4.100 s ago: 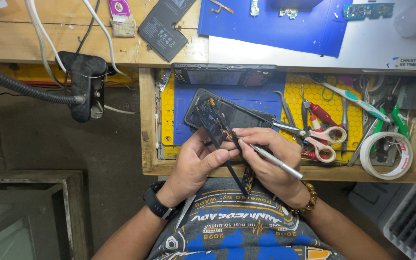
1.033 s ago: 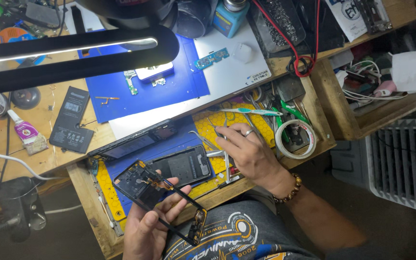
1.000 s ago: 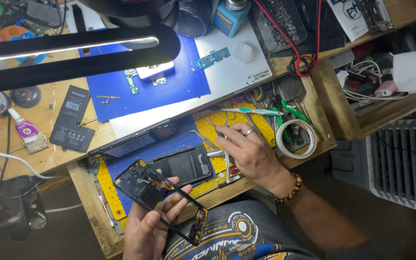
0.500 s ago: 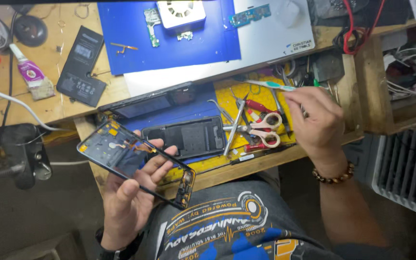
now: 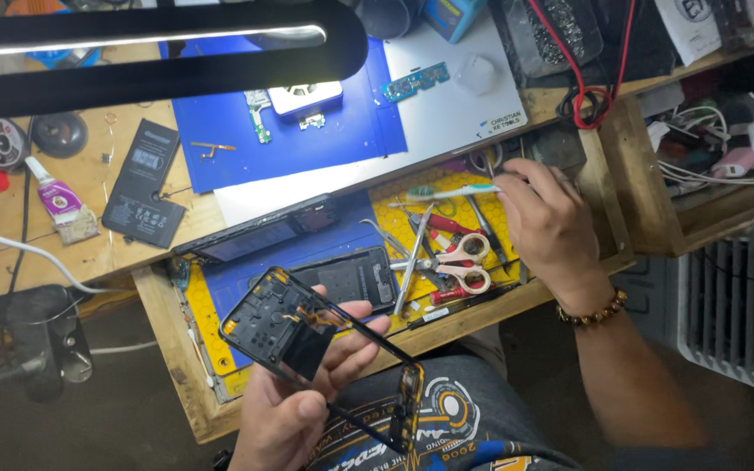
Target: The person repairs a smartphone by peeling a protective film from a ribbon cable and using a metal tool to clean the internal frame. They then align the motherboard and battery assembly into the chassis and press the screen assembly onto the frame to close the device.
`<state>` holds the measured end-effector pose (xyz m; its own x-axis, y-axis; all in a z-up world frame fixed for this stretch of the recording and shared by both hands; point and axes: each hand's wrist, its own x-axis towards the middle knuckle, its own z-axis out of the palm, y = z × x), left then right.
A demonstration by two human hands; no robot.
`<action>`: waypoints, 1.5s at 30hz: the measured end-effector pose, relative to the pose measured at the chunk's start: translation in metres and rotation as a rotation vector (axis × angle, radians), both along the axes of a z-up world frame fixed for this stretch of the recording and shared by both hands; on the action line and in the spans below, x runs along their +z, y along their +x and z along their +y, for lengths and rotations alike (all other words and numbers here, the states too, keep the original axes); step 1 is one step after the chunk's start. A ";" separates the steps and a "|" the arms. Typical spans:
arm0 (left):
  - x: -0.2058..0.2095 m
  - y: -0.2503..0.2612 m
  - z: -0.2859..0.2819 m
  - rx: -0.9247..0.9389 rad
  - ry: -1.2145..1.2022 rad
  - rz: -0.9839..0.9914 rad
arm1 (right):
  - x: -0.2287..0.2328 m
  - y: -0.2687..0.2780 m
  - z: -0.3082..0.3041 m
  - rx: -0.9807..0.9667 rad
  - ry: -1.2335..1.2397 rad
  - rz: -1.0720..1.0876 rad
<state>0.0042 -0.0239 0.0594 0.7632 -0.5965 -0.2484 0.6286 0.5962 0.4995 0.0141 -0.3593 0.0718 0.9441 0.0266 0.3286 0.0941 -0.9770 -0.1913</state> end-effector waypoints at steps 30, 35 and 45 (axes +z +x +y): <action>0.017 -0.003 0.013 -0.093 -0.030 -0.001 | 0.049 -0.028 0.051 0.362 0.325 0.274; 0.005 0.002 0.012 -0.033 -0.037 0.010 | 0.047 -0.020 0.057 0.421 0.313 0.249; -0.004 0.003 0.017 -0.098 -0.013 -0.022 | 0.042 -0.014 0.060 0.471 0.330 0.231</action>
